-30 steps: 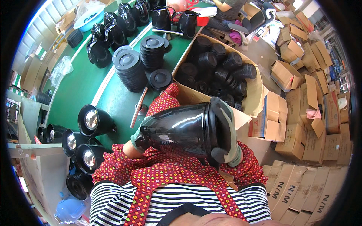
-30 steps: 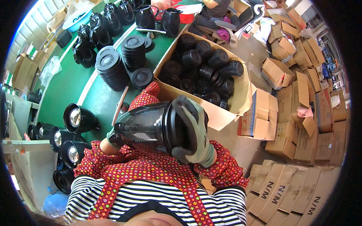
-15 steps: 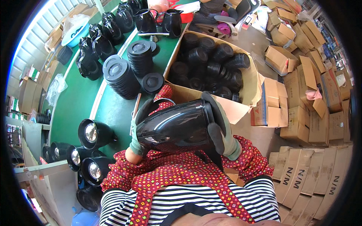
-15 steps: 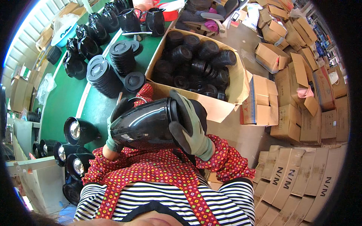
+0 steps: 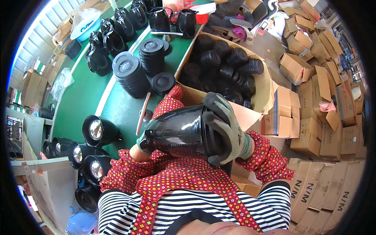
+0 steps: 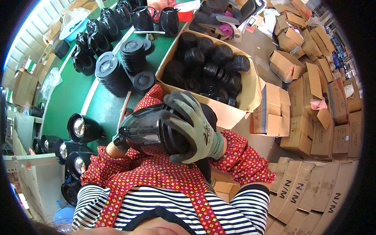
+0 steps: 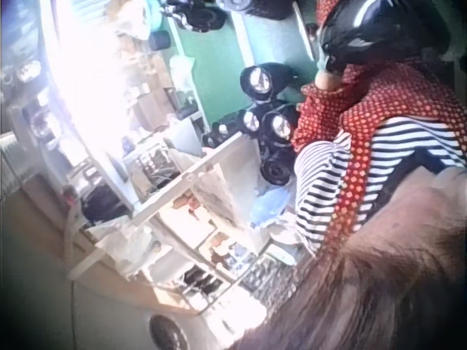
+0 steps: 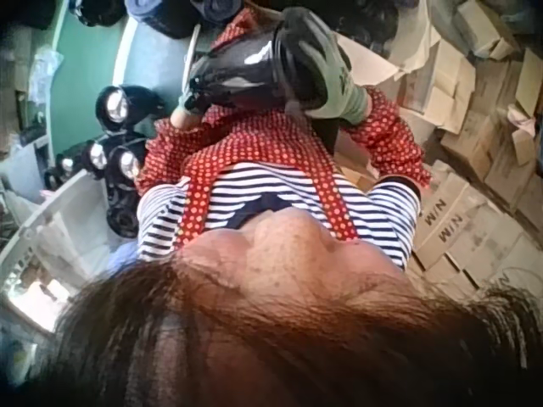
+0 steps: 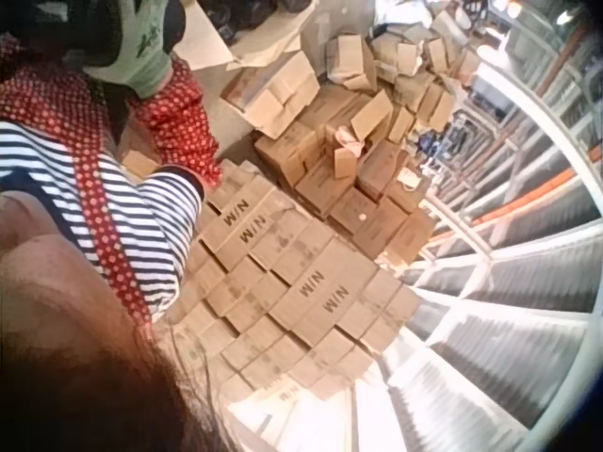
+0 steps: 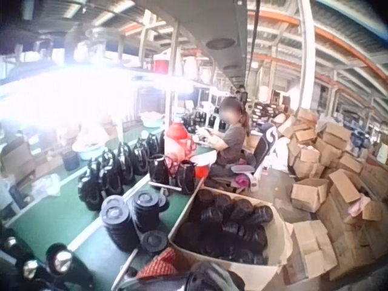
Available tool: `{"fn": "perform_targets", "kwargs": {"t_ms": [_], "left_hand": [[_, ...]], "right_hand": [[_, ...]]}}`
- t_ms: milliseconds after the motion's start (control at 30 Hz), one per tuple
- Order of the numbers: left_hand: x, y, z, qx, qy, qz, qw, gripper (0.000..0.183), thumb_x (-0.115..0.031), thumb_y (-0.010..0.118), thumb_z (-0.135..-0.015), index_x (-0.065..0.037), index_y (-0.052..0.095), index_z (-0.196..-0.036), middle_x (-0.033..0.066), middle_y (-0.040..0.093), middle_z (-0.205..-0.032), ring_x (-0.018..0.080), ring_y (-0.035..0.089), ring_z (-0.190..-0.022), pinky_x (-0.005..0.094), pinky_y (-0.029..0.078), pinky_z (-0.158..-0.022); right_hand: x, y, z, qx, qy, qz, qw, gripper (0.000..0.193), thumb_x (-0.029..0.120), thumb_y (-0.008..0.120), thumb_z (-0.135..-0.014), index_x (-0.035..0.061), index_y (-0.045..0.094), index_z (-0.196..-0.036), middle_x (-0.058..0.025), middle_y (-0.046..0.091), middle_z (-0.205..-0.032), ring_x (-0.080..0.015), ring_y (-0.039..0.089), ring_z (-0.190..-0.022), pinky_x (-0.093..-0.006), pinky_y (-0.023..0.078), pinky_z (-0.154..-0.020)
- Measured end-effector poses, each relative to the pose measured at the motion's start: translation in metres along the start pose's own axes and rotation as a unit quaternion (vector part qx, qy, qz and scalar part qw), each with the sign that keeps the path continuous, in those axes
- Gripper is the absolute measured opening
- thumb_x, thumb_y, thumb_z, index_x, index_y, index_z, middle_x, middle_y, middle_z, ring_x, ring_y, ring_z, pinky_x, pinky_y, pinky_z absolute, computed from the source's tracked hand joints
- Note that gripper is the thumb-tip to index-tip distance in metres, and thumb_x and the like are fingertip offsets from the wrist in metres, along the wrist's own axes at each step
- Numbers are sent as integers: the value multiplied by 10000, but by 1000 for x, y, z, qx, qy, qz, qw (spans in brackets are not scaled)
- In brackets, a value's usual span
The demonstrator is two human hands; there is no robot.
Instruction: The person assembles black kettles by inserting a metal component into the base and screwing on a black lid. They handle each kettle one at a time, placing completed units on the green workbench.
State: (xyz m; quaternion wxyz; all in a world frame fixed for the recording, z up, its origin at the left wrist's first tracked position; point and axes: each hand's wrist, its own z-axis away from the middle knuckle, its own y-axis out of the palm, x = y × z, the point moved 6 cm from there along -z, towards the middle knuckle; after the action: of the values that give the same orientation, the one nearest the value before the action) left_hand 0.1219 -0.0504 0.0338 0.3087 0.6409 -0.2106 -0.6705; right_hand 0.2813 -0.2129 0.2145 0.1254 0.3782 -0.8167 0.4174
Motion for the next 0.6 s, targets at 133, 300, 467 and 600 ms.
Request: {"fn": "perform_targets", "kwargs": {"t_ms": [133, 300, 467, 600], "left_hand": [[-58, -9, 18, -164, 187, -286, 926, 918, -202, 879, -888, 40, 384, -1622, 224, 546, -1568, 310, 585, -1405, 466, 500, -1178], [-65, 14, 34, -273, 310, -393, 821, 857, -166, 851, -906, 47, 424, -1618, 202, 541, -1593, 268, 582, -1403, 404, 472, -1179], [-61, 17, 18, -180, 242, -418, 857, 847, -180, 876, -891, 45, 440, -1581, 192, 594, -1514, 268, 610, -1360, 406, 505, -1153], [-28, -3, 0, -47, 191, -561, 804, 621, -208, 793, -956, -31, 572, -1508, 185, 671, -1416, 246, 648, -1317, 423, 557, -1098]], "right_hand": [[-16, 1, 11, -49, 205, -164, 964, 1156, 481, 820, -907, -1, 150, -1717, -270, 353, -1673, -409, 409, -1516, -496, 278, -1271], [-15, 9, 14, -135, 317, -253, 904, 811, 410, 595, -1108, -20, 235, -1694, -202, 433, -1625, -287, 460, -1476, -396, 335, -1233], [-7, 4, 28, -162, 217, -114, 956, 783, 399, 666, -1046, -43, 375, -1623, -269, 462, -1607, -396, 456, -1498, -458, 318, -1256], [40, -5, -11, -42, -48, 38, 997, 996, 480, 881, -777, -2, 489, -1556, -341, 393, -1613, -518, 409, -1497, -568, 318, -1247]]}}
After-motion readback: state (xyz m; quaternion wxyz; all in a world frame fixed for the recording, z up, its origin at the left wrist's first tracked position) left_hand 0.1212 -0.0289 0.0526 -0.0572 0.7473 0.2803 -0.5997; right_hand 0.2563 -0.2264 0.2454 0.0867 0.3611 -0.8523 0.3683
